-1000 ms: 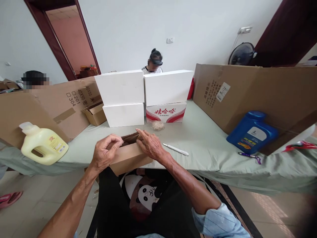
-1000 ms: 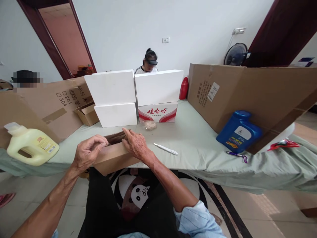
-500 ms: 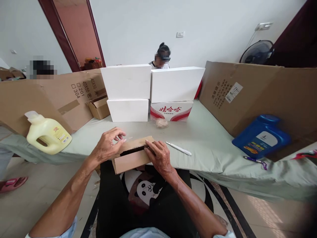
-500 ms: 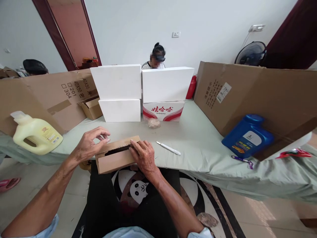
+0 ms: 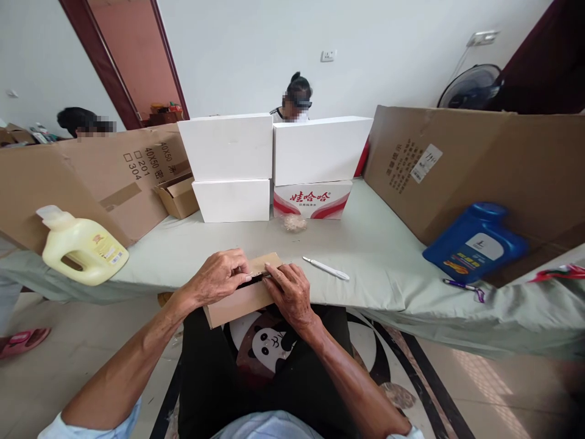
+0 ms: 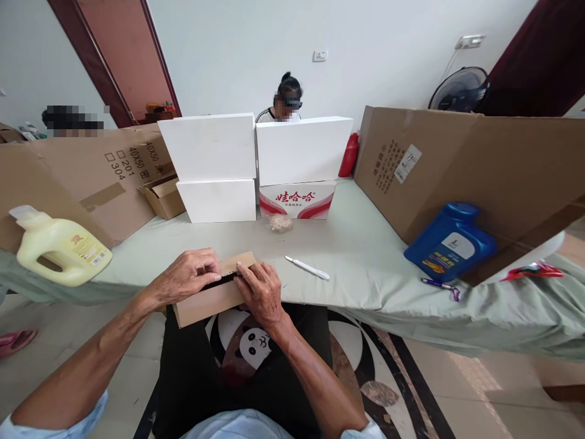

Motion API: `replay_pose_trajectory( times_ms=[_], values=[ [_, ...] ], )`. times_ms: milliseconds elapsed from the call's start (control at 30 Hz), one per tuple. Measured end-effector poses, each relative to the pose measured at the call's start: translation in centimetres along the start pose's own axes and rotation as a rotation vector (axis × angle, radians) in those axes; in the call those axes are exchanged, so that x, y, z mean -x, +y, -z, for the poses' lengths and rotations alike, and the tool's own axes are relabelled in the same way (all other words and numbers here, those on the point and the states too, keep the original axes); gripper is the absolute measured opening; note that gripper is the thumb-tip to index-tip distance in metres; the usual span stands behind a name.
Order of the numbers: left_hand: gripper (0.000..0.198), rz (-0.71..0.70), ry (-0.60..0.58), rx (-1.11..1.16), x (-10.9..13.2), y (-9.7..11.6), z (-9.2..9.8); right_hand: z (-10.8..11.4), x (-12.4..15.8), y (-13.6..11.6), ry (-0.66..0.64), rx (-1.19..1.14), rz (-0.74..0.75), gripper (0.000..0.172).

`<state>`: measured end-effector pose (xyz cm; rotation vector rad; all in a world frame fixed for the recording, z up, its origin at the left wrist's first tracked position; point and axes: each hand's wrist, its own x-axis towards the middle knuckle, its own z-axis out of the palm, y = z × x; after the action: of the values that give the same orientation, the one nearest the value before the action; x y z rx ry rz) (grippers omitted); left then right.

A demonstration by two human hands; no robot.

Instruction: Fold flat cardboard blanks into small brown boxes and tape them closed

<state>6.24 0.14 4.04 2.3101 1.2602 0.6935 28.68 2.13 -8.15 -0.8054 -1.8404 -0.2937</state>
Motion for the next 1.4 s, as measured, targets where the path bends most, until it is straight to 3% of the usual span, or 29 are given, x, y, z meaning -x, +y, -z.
replay_pose_trajectory(
  times_ms=[267, 500, 667, 833, 933, 1033, 1133, 1267, 1400],
  values=[
    [0.021, 0.087, -0.06, 0.055, -0.1, 0.5, 0.4, 0.5, 0.5, -0.5, 0.004, -0.008, 0.014, 0.024],
    [0.022, 0.136, -0.006, 0.139, 0.2, -0.1, 0.4, 0.8, 0.5, -0.7, -0.002, 0.008, 0.018, 0.025],
    [0.025, 0.214, 0.048, 0.295, 0.0, -1.7, 0.5, 0.8, 0.4, -1.0, -0.032, 0.014, 0.013, 0.025],
    [0.028, 0.303, 0.246, 0.597, -1.1, -4.6, 1.0, 0.3, -0.6, -1.1, -0.027, 0.029, 0.028, 0.022],
    [0.038, 0.287, 0.437, 0.704, -2.0, -5.9, 2.6, 0.0, -1.6, -0.9, -0.059, 0.047, 0.012, 0.022],
    [0.046, 0.224, 0.588, 0.772, -2.4, -6.0, 4.3, -0.7, -2.8, -0.5, -0.106, 0.069, -0.012, 0.022],
    [0.049, 0.152, 0.622, 0.857, -2.2, -4.9, 4.5, -2.0, -4.5, -0.2, -0.145, 0.091, -0.003, 0.029],
    [0.05, 0.074, 0.623, 0.948, -2.3, -3.5, 3.1, -4.3, -7.0, 0.2, -0.176, 0.082, -0.018, 0.04],
    [0.048, 0.041, 0.63, 1.001, -3.3, -3.4, 2.5, -5.6, -8.5, 0.7, -0.111, -0.041, -0.075, 0.032]
  ],
)
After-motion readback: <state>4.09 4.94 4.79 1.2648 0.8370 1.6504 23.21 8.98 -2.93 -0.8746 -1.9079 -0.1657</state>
